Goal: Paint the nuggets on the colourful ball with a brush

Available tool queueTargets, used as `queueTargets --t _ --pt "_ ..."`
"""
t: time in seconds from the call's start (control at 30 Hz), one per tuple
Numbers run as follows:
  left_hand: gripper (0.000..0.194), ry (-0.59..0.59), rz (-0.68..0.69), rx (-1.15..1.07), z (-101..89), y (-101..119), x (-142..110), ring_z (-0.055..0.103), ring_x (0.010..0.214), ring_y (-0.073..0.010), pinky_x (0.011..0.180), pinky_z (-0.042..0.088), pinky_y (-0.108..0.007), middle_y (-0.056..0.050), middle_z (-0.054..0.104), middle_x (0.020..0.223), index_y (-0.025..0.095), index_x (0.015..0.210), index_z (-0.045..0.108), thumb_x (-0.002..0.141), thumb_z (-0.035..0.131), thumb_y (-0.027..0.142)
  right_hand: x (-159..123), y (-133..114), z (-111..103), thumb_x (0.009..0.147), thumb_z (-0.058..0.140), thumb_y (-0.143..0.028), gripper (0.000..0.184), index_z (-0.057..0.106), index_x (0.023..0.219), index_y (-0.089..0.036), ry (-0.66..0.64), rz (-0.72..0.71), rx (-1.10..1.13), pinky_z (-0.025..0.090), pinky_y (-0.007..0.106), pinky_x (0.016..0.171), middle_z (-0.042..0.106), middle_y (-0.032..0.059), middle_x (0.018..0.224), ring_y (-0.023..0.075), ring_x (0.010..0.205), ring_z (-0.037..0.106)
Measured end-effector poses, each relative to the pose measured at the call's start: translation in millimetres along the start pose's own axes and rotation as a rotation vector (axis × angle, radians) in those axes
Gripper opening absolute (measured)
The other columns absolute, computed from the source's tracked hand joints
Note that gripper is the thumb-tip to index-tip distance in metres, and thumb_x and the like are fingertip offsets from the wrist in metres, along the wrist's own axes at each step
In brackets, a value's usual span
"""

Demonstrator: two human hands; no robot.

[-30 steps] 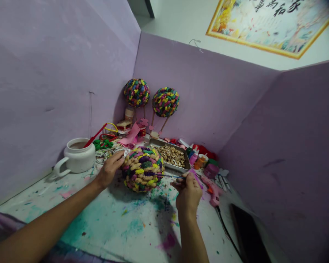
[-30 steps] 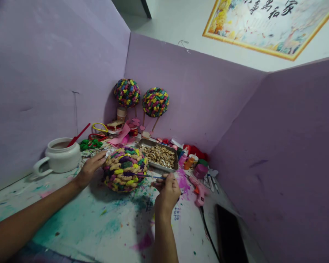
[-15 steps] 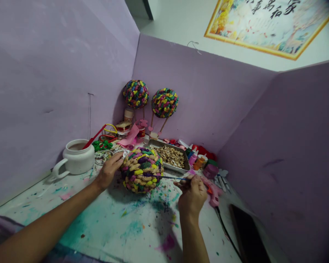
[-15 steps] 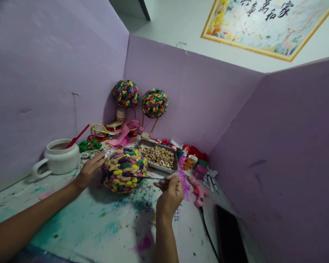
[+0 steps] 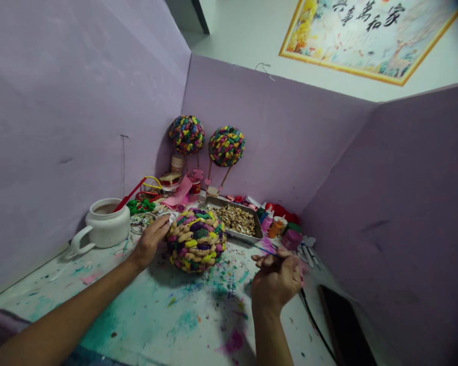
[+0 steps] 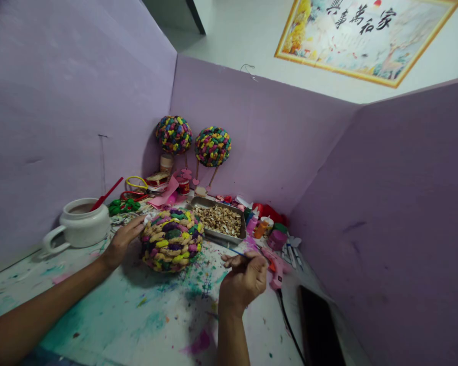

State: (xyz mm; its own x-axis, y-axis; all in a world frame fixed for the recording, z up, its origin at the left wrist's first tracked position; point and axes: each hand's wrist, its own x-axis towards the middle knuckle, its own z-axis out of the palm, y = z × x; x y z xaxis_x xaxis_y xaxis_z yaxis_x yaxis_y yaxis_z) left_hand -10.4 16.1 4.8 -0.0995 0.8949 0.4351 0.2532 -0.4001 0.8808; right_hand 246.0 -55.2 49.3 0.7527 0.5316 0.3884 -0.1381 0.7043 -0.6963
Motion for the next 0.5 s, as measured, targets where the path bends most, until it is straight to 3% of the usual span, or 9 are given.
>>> queueTargets --t 0.13,0.23,0.37,0.5 --pt "0.064 0.008 -0.001 0.015 -1.2 -0.9 1.7 0.052 0.130 -0.0316 0.114 0.035 -0.045 -0.011 0.065 0.131 0.017 0.115 0.069 0.079 0.051 0.067 0.4 4.2 1.6 0.088 0.059 -0.050 0.029 0.056 0.083 -0.022 0.078 -0.131 -0.019 0.059 0.035 0.071 0.065 -0.0031 0.069 0.0140 0.063 0.067" --pt "0.063 0.009 -0.012 0.027 -2.7 -2.1 3.5 0.053 0.129 -0.0318 0.114 0.035 -0.047 -0.010 0.065 0.131 0.017 0.116 0.069 0.079 0.051 0.065 -1.5 13.2 2.3 0.088 0.058 -0.047 0.026 0.058 0.092 -0.021 -0.034 -0.084 -0.107 0.055 0.040 0.088 0.072 0.0024 0.089 0.0168 0.080 0.072" --pt "0.062 0.037 -0.042 0.033 -4.5 -4.3 5.6 0.051 0.131 -0.0326 0.116 0.033 -0.047 -0.011 0.065 0.131 0.017 0.112 0.069 0.076 0.053 0.064 -5.8 24.2 2.1 0.090 0.049 -0.048 0.030 0.056 0.101 -0.021 -0.175 0.093 -0.244 0.055 0.039 0.087 0.072 0.0080 0.110 0.0197 0.092 0.073" --pt "0.054 0.036 -0.047 0.019 -5.0 -6.4 6.4 0.050 0.132 -0.0326 0.116 0.034 -0.046 -0.008 0.067 0.127 0.020 0.108 0.070 0.076 0.055 0.062 -10.9 28.8 4.2 0.090 0.047 -0.051 0.033 0.056 0.101 -0.022 -0.272 0.216 -0.265 0.057 0.037 0.083 0.071 0.0089 0.115 0.0197 0.088 0.074"
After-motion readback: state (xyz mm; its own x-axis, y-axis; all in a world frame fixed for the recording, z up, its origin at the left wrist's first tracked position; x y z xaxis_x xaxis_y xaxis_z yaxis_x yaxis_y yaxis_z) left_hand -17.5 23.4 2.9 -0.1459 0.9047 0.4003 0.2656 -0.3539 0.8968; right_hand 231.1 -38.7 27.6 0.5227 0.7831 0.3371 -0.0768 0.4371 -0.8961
